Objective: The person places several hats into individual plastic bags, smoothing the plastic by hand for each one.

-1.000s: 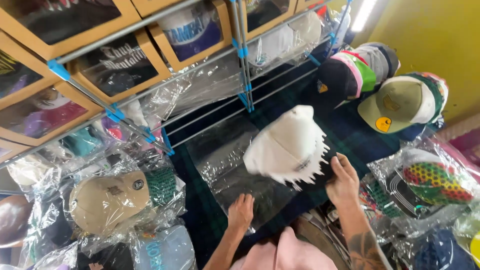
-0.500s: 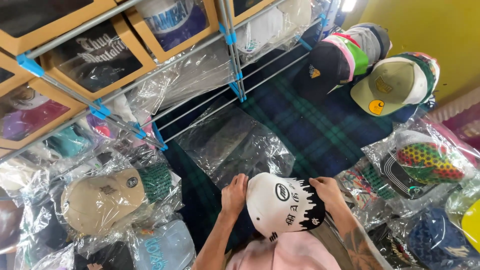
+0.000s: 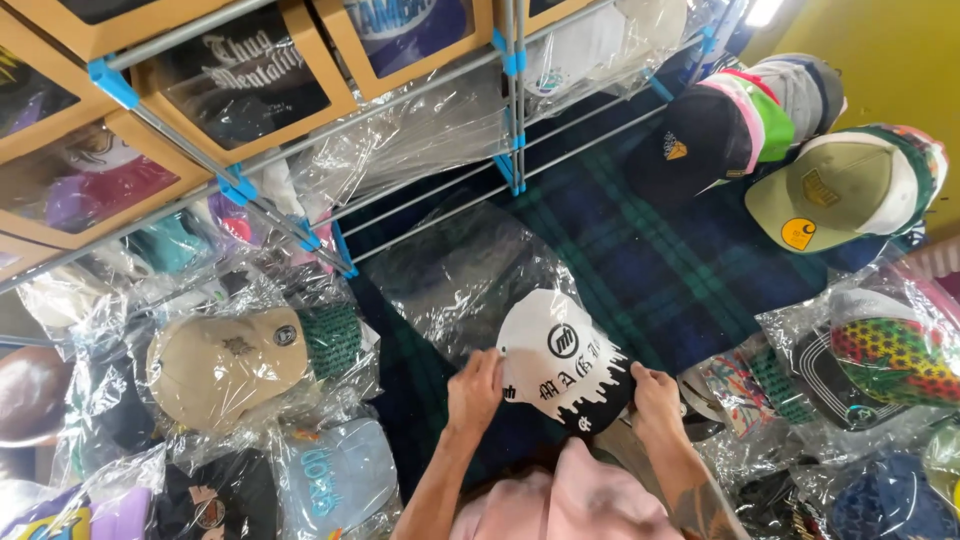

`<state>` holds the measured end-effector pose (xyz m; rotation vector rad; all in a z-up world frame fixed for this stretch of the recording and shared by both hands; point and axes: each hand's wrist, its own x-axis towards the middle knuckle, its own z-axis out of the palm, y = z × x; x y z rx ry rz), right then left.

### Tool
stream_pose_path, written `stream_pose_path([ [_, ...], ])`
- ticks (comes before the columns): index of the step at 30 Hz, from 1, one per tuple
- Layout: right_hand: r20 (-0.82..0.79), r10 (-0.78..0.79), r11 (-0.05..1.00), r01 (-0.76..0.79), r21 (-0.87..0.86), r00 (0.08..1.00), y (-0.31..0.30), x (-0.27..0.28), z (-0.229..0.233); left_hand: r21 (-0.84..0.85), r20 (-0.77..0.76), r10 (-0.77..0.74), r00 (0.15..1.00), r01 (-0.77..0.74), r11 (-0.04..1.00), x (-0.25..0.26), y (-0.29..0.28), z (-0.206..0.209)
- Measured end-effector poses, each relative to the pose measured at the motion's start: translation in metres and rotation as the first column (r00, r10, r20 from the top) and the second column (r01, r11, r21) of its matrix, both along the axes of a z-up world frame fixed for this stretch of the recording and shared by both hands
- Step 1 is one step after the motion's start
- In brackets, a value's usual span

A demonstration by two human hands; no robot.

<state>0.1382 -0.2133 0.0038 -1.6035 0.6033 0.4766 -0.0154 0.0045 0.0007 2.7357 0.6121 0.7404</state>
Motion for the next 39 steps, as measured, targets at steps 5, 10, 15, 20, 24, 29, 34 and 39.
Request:
stream_pose_path([
  [5, -0.001, -0.039, 0.993, 0.039, 0.107, 0.999, 0.012, -0.002, -0.035, 0.164, -0.079, 0.238, 0.968, -0.222, 0.961, -0.008, 0.011, -0.02],
  [10, -0.207, -0.057, 0.973, 0.101, 0.209, 0.977, 0.029, -0.008, -0.012, -0.265, 0.026, 0.126, 0.992, -0.115, 0.957, -0.009, -0.011, -0.017],
  [15, 0.035, 0.068, 0.956, -0.076, 0.283, 0.997, 0.042, -0.022, -0.032, -0.239, 0.178, 0.011, 0.984, 0.032, 0.97, -0.001, -0.032, 0.005],
  [20, 0.017, 0.145, 0.977, -0.146, 0.158, 0.989, 0.047, -0.026, -0.004, 0.03, 0.014, -0.022, 1.0, 0.021, 0.999, 0.048, -0.015, 0.019],
  [24, 0.043, 0.157, 0.945, -0.162, 0.284, 0.987, 0.053, -0.023, -0.003, 0.106, -0.106, -0.085, 0.991, 0.097, 0.99, 0.078, -0.001, 0.013],
  [29, 0.138, 0.236, 0.885, -0.272, 0.379, 0.962, 0.068, -0.027, -0.017, -0.089, -0.062, -0.388, 0.92, 0.382, 0.92, 0.068, -0.023, 0.034],
  [34, 0.133, 0.324, 0.829, -0.349, 0.438, 0.937, 0.092, -0.029, -0.02, -0.186, -0.045, -0.413, 0.91, 0.398, 0.898, 0.043, -0.03, 0.022],
  [39, -0.155, 0.112, 0.725, 0.026, 0.688, 0.982, 0.092, -0.027, -0.053, 0.115, -0.033, 0.027, 0.999, -0.023, 0.993, 0.014, -0.016, 0.022],
])
